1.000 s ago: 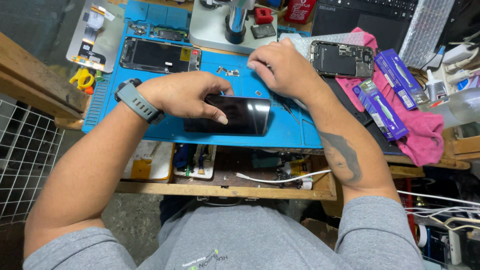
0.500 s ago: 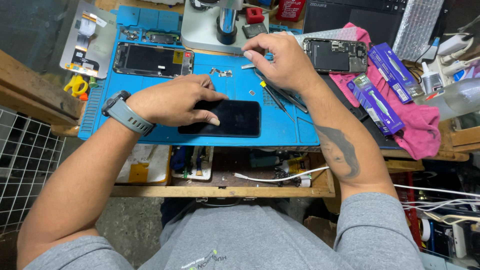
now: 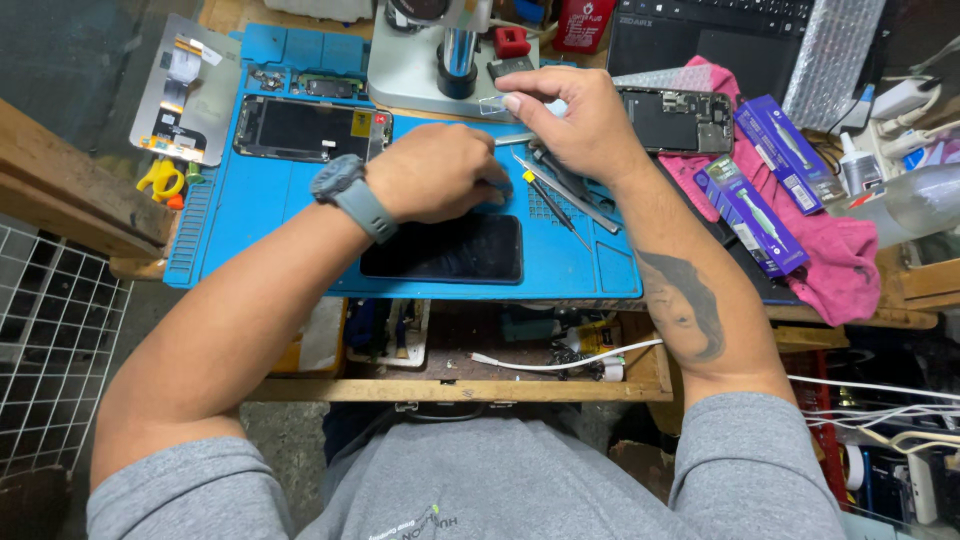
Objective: The person manipulates the internal components of a disassembled mobile phone, fits a rear housing cover onto the chassis, and powers on the device to interact with the touch screen.
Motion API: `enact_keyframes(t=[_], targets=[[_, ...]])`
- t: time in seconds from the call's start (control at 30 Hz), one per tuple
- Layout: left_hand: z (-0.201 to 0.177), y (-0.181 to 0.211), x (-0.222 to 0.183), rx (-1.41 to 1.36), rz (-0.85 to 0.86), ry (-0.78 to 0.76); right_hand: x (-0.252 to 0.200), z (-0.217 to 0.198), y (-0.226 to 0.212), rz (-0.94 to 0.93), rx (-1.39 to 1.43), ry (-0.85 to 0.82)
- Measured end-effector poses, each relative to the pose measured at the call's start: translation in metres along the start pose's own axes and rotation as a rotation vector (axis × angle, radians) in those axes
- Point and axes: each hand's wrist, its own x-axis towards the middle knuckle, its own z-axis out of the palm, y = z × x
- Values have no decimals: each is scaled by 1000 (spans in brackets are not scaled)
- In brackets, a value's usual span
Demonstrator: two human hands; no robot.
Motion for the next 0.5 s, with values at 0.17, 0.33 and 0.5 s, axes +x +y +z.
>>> enact_keyframes(t=[0.17,0.33,0.5], targets=[[14,-20,14,-133,127,46,1,-4,10,103,76,7],[12,-27,20,-221,161,13,1,-2,5,115,91,18],[12,-23,18,-192,146,-10,4,-1,7,120,70,38]])
